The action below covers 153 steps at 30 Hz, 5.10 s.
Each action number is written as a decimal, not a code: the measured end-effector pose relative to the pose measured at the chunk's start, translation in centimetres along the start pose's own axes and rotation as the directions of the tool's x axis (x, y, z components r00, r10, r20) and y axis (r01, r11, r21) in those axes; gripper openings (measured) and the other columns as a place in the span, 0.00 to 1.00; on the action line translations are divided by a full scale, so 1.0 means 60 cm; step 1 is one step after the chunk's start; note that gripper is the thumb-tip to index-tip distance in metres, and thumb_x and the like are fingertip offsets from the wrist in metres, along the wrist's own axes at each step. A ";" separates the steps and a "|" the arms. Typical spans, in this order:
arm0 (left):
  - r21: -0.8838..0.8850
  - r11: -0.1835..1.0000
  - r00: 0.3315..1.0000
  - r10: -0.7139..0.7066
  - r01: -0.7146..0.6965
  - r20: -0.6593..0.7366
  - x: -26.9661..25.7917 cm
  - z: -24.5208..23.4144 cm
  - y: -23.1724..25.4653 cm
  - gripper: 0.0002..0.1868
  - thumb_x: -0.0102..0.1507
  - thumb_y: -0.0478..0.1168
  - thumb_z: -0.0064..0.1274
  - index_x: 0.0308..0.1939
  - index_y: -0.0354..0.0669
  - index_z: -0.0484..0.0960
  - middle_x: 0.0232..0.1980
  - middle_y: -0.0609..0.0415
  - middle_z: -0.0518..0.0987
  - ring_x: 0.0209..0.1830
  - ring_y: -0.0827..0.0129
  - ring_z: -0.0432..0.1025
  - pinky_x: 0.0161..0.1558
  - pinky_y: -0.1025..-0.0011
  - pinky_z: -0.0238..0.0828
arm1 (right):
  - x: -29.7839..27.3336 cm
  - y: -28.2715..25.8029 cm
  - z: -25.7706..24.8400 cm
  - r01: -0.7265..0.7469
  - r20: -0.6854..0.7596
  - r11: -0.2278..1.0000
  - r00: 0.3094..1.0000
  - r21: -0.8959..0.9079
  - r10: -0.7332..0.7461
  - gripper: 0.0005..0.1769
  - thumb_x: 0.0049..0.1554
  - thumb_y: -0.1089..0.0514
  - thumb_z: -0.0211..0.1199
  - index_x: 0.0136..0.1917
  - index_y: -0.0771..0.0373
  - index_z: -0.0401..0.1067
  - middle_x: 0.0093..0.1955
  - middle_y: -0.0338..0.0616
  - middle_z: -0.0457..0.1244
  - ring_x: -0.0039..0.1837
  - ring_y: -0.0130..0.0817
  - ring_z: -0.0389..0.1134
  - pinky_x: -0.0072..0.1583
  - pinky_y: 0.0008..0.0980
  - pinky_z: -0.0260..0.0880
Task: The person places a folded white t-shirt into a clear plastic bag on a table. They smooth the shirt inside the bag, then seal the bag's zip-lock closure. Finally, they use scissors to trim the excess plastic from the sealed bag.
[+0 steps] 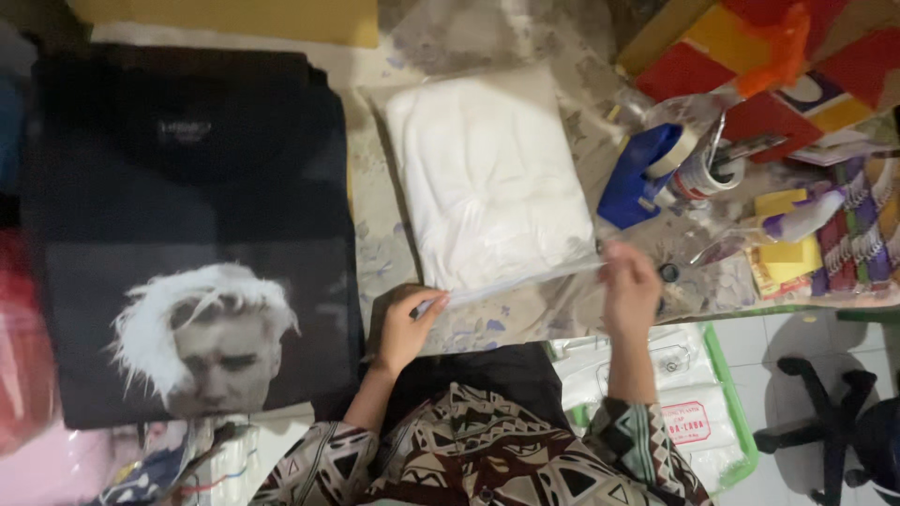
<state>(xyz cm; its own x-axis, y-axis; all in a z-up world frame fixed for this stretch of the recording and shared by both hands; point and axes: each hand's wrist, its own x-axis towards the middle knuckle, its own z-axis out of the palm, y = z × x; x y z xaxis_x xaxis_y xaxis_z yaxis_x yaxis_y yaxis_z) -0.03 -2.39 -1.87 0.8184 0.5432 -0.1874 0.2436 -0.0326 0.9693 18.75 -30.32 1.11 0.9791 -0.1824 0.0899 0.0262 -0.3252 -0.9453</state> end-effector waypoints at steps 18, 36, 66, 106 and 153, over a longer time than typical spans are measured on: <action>-0.089 0.957 0.961 0.276 -0.275 -0.010 0.009 0.011 -0.071 0.05 0.65 0.37 0.62 0.42 0.43 0.89 0.40 0.50 0.85 0.45 0.60 0.79 0.52 0.63 0.73 | -0.227 -0.037 0.185 0.464 0.542 0.885 0.732 0.047 -0.412 0.12 0.54 0.62 0.74 0.52 0.53 0.84 0.39 0.42 0.75 0.39 0.36 0.77 0.42 0.30 0.76; -0.009 0.979 0.967 0.200 -0.204 -0.156 -0.003 0.026 -0.079 0.06 0.61 0.40 0.66 0.42 0.51 0.90 0.40 0.54 0.87 0.48 0.61 0.80 0.54 0.62 0.74 | -0.134 -0.089 0.198 0.823 0.726 0.567 0.367 0.038 -0.581 0.03 0.61 0.45 0.63 0.47 0.37 0.77 0.50 0.20 0.65 0.58 0.37 0.55 0.61 0.40 0.45; 0.063 0.990 0.924 0.138 -0.123 -0.355 0.059 -0.024 -0.140 0.12 0.71 0.47 0.51 0.55 0.53 0.83 0.53 0.55 0.83 0.58 0.65 0.76 0.60 0.69 0.72 | -0.081 -0.081 0.005 0.609 0.641 0.760 0.681 -0.226 -0.355 0.17 0.55 0.50 0.72 0.57 0.48 0.76 0.55 0.36 0.65 0.54 0.36 0.62 0.64 0.39 0.56; 0.485 0.223 0.454 0.778 -0.846 0.434 0.049 0.214 0.013 0.07 0.71 0.40 0.48 0.37 0.50 0.76 0.38 0.63 0.70 0.52 0.67 0.68 0.50 0.62 0.58 | -0.042 0.003 -0.041 0.589 0.609 0.808 0.651 -0.027 -0.454 0.16 0.50 0.65 0.76 0.52 0.56 0.81 0.48 0.40 0.67 0.50 0.42 0.70 0.56 0.39 0.72; 0.435 0.235 0.410 0.833 -0.869 0.371 0.044 0.206 0.029 0.02 0.64 0.35 0.56 0.36 0.46 0.79 0.34 0.58 0.71 0.47 0.61 0.71 0.46 0.62 0.63 | 0.244 0.056 -0.055 -0.352 0.162 0.934 0.920 -0.061 0.357 0.28 0.57 0.44 0.78 0.62 0.58 0.73 0.63 0.49 0.60 0.62 0.50 0.67 0.48 0.52 0.81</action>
<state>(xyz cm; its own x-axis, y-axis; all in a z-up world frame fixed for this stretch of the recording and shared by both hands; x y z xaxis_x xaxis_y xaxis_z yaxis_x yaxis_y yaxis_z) 8.98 -11.38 -2.64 0.7318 -0.1152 0.6717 -0.4279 -0.8447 0.3214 32.51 -37.17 0.27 0.9427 -0.1337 -0.3057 -0.3323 -0.2962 -0.8954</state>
